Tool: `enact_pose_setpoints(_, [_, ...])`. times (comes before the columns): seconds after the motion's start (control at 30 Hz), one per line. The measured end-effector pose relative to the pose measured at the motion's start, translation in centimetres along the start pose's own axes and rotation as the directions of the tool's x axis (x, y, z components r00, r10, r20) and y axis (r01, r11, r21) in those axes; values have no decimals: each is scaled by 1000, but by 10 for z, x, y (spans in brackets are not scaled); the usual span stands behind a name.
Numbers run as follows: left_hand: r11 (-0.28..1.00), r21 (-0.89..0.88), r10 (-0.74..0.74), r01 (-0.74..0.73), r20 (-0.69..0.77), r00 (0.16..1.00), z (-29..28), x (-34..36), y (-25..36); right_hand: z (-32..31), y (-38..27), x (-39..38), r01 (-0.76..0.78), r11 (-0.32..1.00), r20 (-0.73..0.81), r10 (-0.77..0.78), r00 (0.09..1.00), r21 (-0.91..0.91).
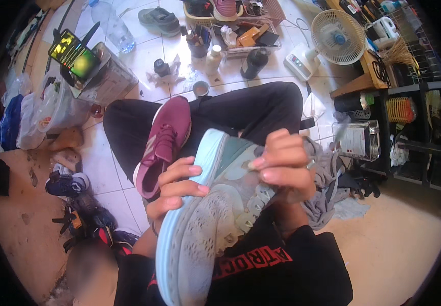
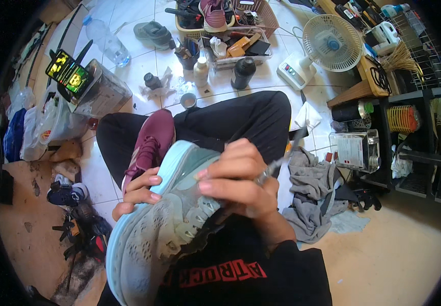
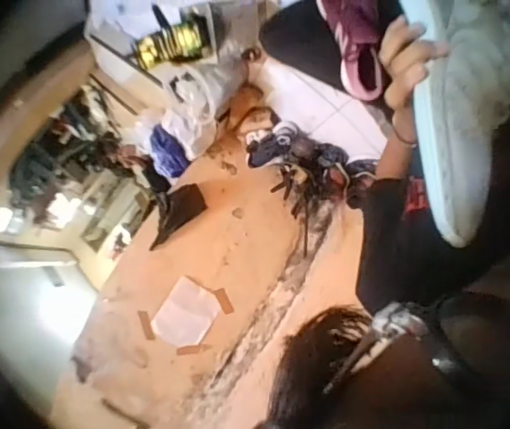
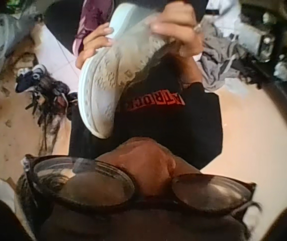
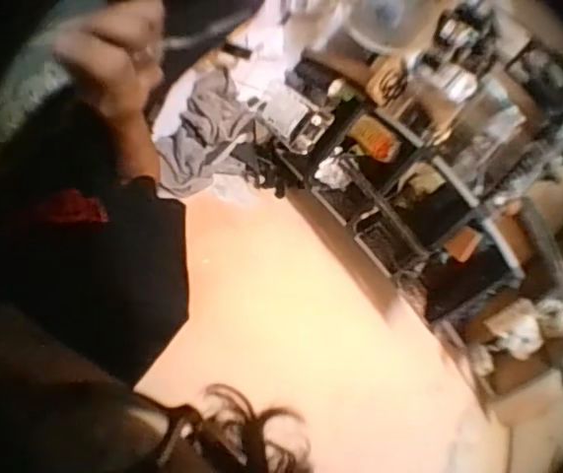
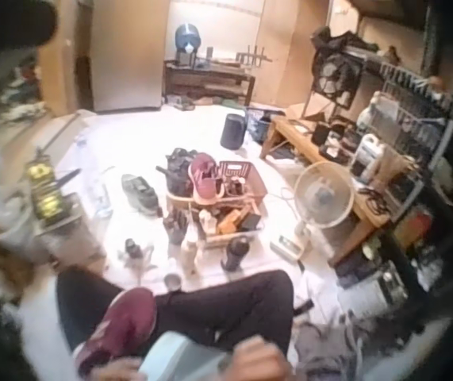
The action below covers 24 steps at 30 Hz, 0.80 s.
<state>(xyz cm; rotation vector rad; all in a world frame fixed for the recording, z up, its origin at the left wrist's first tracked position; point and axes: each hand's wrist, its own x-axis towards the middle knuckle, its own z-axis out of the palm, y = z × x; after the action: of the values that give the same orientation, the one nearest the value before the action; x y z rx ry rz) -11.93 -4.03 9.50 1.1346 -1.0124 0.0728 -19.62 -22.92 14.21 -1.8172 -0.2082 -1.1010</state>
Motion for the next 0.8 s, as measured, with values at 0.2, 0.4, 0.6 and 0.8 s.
enact_pose_setpoints(0.2, [935,-352,33,36,189,981,-19,17,-53,-14,15,0,-39,982,122,63,991,-186])
enact_pose_setpoints(0.4, [901,-165,-355,400,246,902,-39,12,-27,-10,32,3,-99,980,100,117,988,-171])
enact_pose_setpoints(0.6, [726,-41,-637,687,337,694,-44,15,-4,-26,40,8,-271,962,243,255,936,33])
enact_pose_setpoints(0.8, [824,67,-534,562,424,732,-30,-15,-32,-40,32,14,-350,937,436,317,842,-7])
